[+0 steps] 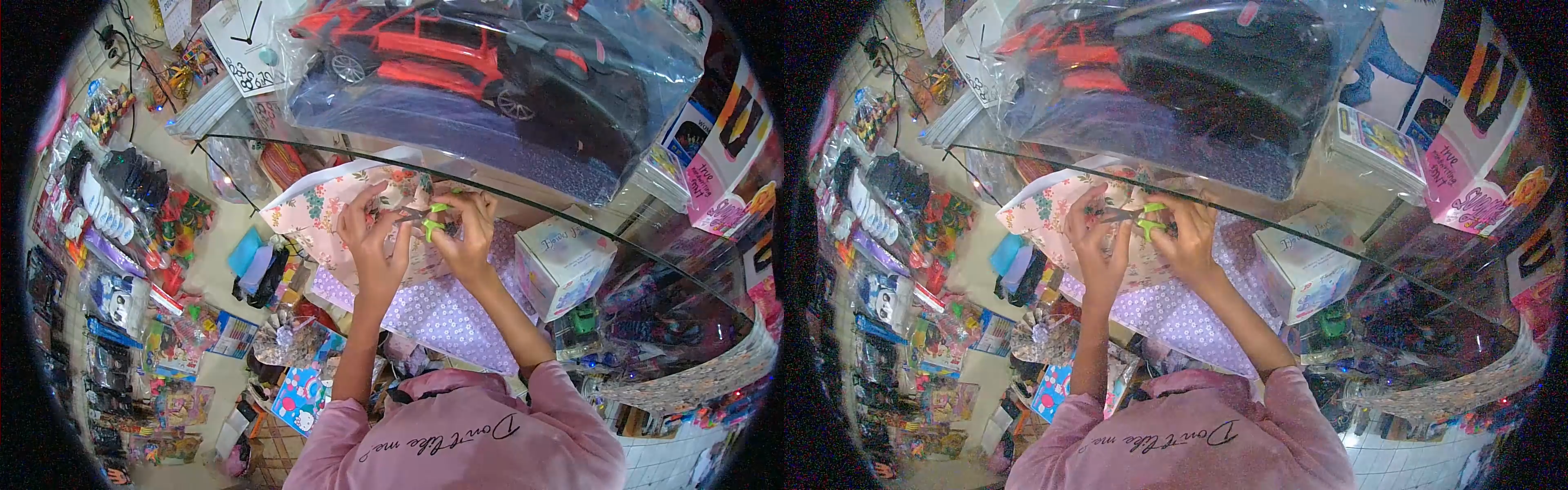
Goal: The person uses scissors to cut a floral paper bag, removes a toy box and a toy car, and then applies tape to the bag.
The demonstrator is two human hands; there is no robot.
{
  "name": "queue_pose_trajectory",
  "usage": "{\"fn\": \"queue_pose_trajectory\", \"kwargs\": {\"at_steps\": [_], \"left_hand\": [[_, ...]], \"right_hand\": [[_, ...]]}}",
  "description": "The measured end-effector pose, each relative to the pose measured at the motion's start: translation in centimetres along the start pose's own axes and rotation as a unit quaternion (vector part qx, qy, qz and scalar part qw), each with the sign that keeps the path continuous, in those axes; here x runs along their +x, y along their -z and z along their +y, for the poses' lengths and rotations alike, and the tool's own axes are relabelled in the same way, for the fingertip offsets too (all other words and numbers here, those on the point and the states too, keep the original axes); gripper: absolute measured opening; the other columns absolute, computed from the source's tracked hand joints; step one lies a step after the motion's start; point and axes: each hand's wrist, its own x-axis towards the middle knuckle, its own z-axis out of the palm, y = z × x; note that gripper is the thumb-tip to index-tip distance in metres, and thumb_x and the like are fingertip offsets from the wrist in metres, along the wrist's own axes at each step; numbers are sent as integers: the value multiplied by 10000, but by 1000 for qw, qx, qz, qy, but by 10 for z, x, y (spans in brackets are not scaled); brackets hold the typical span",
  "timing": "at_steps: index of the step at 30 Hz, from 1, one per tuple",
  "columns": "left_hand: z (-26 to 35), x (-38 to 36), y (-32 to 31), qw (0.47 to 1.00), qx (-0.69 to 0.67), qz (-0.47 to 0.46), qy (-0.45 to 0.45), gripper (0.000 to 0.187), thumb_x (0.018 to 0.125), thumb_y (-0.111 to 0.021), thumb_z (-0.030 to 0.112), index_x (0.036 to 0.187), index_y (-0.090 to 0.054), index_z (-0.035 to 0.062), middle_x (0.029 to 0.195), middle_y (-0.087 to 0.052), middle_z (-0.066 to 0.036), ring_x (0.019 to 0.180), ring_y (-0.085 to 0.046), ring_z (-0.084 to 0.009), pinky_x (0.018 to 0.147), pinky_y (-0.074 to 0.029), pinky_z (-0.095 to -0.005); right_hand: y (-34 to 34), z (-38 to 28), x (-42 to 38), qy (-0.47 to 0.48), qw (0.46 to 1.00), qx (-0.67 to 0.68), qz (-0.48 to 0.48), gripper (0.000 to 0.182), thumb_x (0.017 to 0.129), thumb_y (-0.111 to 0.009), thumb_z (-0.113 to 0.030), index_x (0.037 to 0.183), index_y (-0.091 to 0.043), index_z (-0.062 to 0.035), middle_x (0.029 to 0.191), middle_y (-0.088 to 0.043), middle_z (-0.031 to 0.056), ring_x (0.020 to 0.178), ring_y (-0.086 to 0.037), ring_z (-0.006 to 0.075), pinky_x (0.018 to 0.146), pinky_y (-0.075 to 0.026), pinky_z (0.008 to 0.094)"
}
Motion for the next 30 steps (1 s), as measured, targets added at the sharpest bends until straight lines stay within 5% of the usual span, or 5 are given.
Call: {"fn": "queue_pose_trajectory", "kwargs": {"at_steps": [10, 13, 30], "left_hand": [[3, -3, -3, 1000, 17, -7, -1, 121, 796, -647, 137, 902, -681, 90, 1263, -504, -92, 1223, -410, -279, 1070, -178, -512], [4, -1, -2, 999, 31, 8, -17, 76, 772, -677, 98, 841, -685, 66, 1224, -526, -114, 1182, -425, -295, 1003, -256, -418], [7, -1, -6, 999, 42, 9, -19, 70, 771, -684, 106, 819, -684, 56, 1218, -529, -110, 1189, -420, -293, 1047, -200, -462]], "right_hand": [[-6, 1, -2, -12, 999, 16, 29, 364, 638, -718, -22, 983, -600, -28, 951, -651, 101, 838, -578, 258, 817, -382, 381], [-7, 2, -3, -19, 999, 17, 35, 386, 634, -718, -8, 999, -594, -27, 964, -649, 102, 843, -573, 261, 805, -392, 372], [-14, 8, -7, -2, 998, 8, 59, 373, 642, -694, 12, 994, -578, -23, 951, -639, 113, 879, -575, 274, 848, -383, 393]]}}
